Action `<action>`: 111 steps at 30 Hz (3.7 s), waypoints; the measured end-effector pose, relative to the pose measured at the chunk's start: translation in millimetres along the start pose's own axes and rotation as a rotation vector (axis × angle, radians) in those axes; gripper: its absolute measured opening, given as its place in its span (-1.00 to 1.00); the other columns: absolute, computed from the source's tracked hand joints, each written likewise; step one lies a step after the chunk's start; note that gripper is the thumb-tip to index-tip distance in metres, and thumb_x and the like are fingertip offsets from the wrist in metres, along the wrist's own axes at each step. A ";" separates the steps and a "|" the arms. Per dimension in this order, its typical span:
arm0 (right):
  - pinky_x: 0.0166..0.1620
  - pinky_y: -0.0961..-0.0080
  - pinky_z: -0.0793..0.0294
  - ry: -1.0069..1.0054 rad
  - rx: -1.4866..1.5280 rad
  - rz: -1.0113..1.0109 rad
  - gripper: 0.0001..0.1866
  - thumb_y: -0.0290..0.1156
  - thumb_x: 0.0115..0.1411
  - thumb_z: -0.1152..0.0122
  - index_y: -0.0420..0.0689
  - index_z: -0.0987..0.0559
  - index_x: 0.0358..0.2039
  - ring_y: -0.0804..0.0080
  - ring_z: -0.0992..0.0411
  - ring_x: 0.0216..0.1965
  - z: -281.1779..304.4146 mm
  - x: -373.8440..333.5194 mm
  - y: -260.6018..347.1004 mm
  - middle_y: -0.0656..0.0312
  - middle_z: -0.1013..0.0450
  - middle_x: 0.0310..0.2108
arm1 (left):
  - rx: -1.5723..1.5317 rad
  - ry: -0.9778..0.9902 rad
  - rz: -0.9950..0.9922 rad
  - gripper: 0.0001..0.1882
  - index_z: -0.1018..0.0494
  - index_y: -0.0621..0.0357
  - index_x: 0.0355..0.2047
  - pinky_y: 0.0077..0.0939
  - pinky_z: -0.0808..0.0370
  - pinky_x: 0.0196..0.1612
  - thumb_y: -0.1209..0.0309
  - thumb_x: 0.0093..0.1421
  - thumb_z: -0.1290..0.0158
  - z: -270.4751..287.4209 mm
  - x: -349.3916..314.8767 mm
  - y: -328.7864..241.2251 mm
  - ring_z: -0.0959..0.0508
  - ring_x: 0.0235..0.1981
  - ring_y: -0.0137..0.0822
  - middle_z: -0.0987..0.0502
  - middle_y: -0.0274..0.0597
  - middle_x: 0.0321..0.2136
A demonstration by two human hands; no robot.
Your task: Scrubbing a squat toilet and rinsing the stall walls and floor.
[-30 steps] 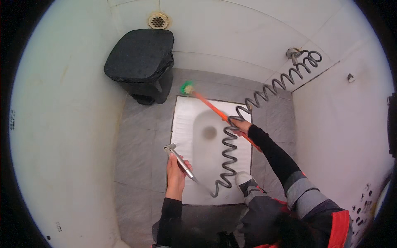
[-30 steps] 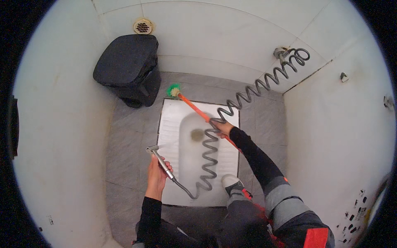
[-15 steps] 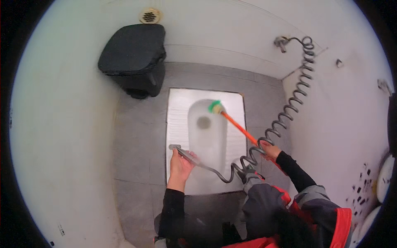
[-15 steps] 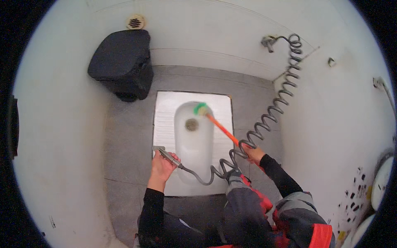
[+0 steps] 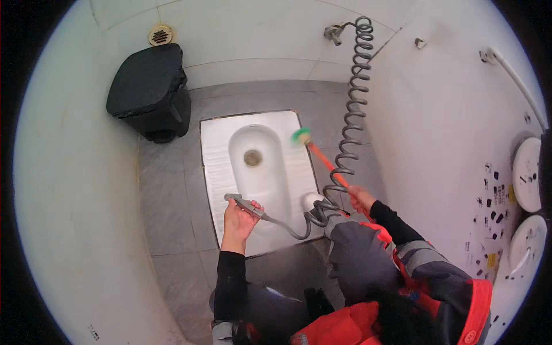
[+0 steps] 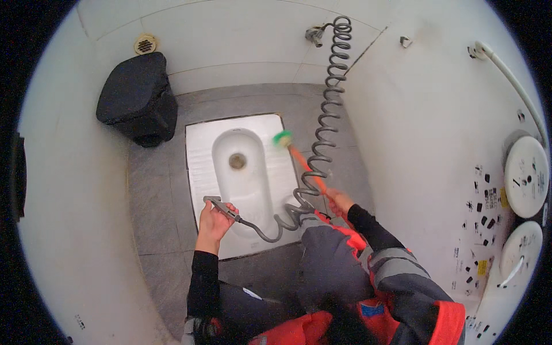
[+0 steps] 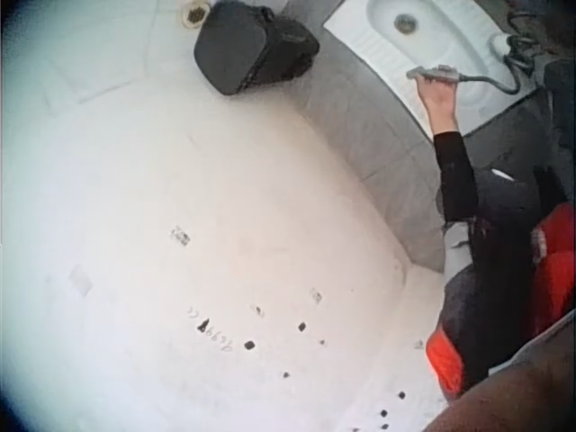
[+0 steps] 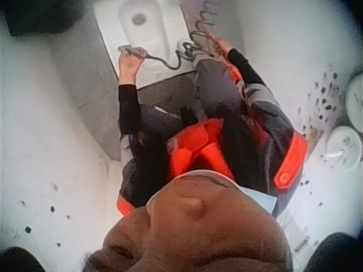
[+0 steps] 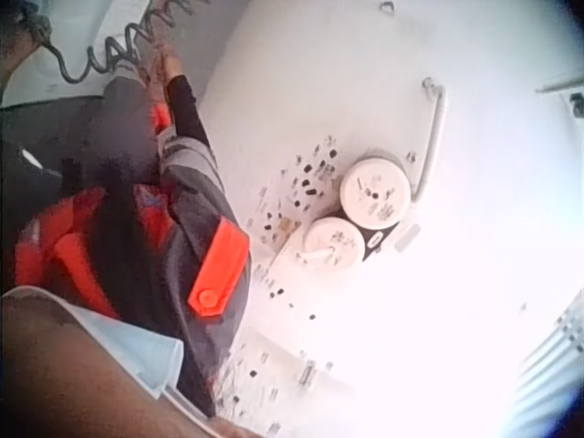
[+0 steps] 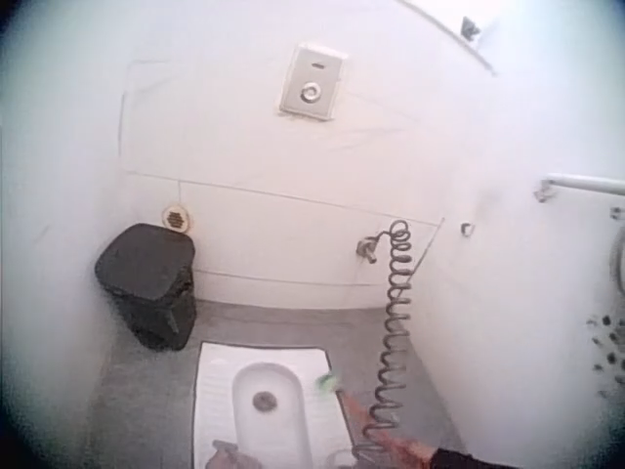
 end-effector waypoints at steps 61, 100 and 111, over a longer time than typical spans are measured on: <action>-0.33 0.27 -0.37 -0.243 -1.599 0.326 -0.67 -0.21 -0.04 0.06 -0.08 -0.44 -0.28 0.06 -0.38 -0.40 -31.2 19.6 146.7 -0.04 -0.40 -0.44 | 0.068 0.087 -0.164 -0.60 -0.19 0.19 -0.40 -0.30 -0.37 -0.30 0.05 0.15 0.31 -18.4 9.1 -15.8 -0.37 -0.49 -0.24 -0.33 -0.13 -0.57; -0.75 0.46 -0.26 -0.522 -0.001 -0.020 -0.67 -0.13 0.08 0.14 -0.06 -0.43 -0.26 0.48 -0.31 -0.75 160.5 -58.5 -140.5 0.18 -0.30 -0.71 | -0.157 -0.019 0.141 -0.38 -0.17 0.38 -0.43 -0.31 -0.32 -0.28 -0.07 0.13 0.49 -21.5 9.5 45.7 -0.31 -0.45 -0.18 -0.31 -0.02 -0.52; -0.51 0.38 -0.35 -0.150 -0.516 0.384 -0.58 -0.12 0.08 0.17 -0.04 -0.34 -0.10 0.36 -0.34 -0.63 42.8 -61.5 -96.8 0.10 -0.37 -0.62 | -0.068 -0.076 0.139 -0.46 -0.18 0.35 -0.37 -0.33 -0.33 -0.25 0.01 0.16 0.43 -2.0 32.2 50.4 -0.34 -0.40 -0.17 -0.33 -0.02 -0.49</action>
Point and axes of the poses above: each hand's wrist, its own x-axis towards the middle knuckle, its own z-axis out of the back of the hand, y = z × x, the point moved 9 cm from there along x, towards the middle knuckle
